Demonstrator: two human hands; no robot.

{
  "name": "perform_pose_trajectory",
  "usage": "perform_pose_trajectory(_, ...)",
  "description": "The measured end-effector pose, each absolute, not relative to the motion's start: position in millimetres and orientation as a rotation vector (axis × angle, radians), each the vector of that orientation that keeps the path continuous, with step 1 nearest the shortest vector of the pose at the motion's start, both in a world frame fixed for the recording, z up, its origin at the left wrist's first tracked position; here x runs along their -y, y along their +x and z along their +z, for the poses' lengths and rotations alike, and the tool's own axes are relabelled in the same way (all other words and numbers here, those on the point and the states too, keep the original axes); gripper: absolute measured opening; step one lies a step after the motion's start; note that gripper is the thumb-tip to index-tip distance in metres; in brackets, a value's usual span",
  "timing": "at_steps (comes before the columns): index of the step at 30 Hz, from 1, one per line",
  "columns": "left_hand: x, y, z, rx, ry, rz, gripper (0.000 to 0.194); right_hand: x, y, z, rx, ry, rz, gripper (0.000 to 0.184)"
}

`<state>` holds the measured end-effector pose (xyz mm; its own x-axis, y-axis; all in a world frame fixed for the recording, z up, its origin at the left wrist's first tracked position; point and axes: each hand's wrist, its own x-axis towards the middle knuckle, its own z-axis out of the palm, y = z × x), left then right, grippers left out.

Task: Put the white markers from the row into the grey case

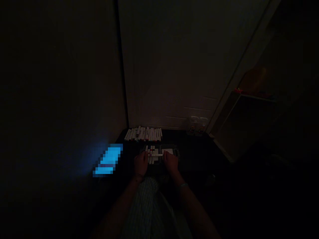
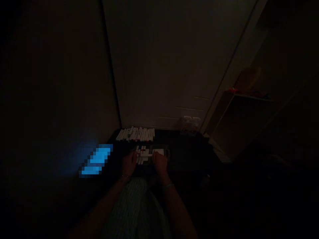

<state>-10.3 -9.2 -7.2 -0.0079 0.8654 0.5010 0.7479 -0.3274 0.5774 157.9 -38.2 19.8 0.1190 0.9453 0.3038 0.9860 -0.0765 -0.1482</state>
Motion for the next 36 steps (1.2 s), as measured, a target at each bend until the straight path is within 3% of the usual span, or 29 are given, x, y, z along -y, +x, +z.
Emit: perform_pose_trajectory(36, 5.6, -9.1, -11.7, -1.552, 1.924, 1.349, 0.030, 37.5, 158.6, 20.0, 1.835, -2.103, -0.136, 0.042)
